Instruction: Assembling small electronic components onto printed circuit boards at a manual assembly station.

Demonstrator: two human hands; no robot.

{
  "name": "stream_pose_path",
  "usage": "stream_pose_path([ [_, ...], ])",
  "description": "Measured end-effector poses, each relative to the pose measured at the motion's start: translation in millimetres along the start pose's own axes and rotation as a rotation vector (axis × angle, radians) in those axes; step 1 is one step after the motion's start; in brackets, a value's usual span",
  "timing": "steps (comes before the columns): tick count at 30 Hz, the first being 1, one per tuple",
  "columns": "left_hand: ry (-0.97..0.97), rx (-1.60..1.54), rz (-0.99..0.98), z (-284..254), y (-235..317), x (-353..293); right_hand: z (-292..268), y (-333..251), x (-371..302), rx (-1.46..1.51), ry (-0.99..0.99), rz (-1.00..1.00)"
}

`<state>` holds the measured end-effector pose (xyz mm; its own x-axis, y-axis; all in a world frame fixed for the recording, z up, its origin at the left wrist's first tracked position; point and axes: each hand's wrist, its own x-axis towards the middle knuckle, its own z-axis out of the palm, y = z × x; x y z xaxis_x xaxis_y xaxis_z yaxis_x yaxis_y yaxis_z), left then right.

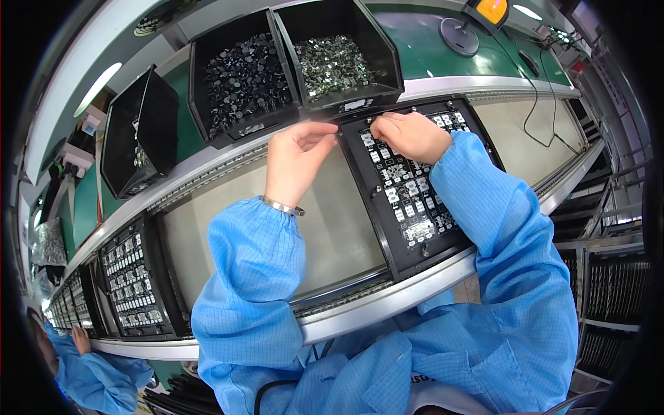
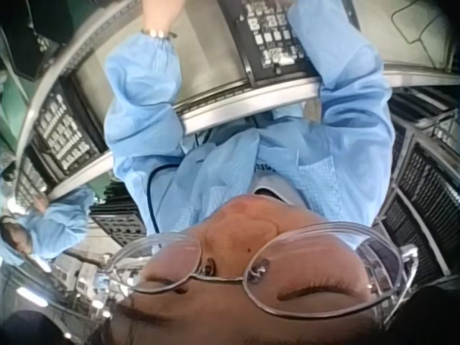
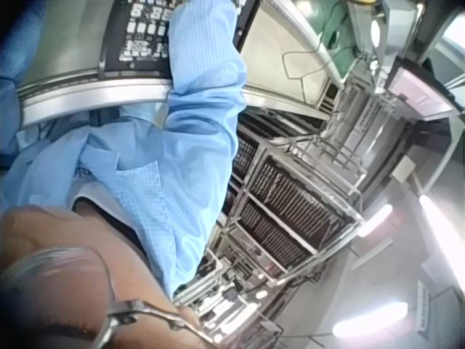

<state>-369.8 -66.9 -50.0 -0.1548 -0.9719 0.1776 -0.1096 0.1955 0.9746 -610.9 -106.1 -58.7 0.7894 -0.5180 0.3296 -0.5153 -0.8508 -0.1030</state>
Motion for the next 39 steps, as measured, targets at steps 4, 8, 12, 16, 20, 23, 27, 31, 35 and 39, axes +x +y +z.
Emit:
stream_pose_path([
  [4,-0.016,-0.048,-0.017,2.9,-6.1,1.9,0.0,-0.2,0.7,0.006,0.031,-0.029],
  [8,-0.018,-0.061,-0.01,8.3,-7.9,3.7,0.9,2.0,-0.1,0.021,0.002,-0.032],
  [12,-0.092,0.039,0.013,12.2,-5.8,7.0,-1.6,2.7,-1.2,0.012,0.0,-0.021],
  [16,-0.148,0.015,-0.046,18.5,-11.6,15.5,-42.7,-6.2,14.3,0.174,0.095,0.204],
  [20,-0.195,0.202,0.138,33.1,-7.1,28.3,-72.3,11.1,48.7,0.304,0.294,0.189],
  [23,-0.274,0.46,0.28,39.6,-7.5,37.2,-62.7,29.4,78.6,0.143,0.102,0.129],
  [27,-0.339,0.736,0.538,49.0,-13.0,48.7,-31.7,47.9,98.5,0.006,-0.156,0.192],
  [31,-0.372,0.866,0.622,48.6,-7.5,51.3,-31.5,43.1,104.2,0.028,-0.487,0.355],
  [35,-0.442,0.975,0.683,51.7,-0.1,55.4,-26.3,52.1,104.9,-0.071,-0.392,0.285],
  [39,-0.49,1.138,0.651,55.0,5.0,55.5,-24.0,55.2,102.8,-0.136,-0.281,0.258],
])
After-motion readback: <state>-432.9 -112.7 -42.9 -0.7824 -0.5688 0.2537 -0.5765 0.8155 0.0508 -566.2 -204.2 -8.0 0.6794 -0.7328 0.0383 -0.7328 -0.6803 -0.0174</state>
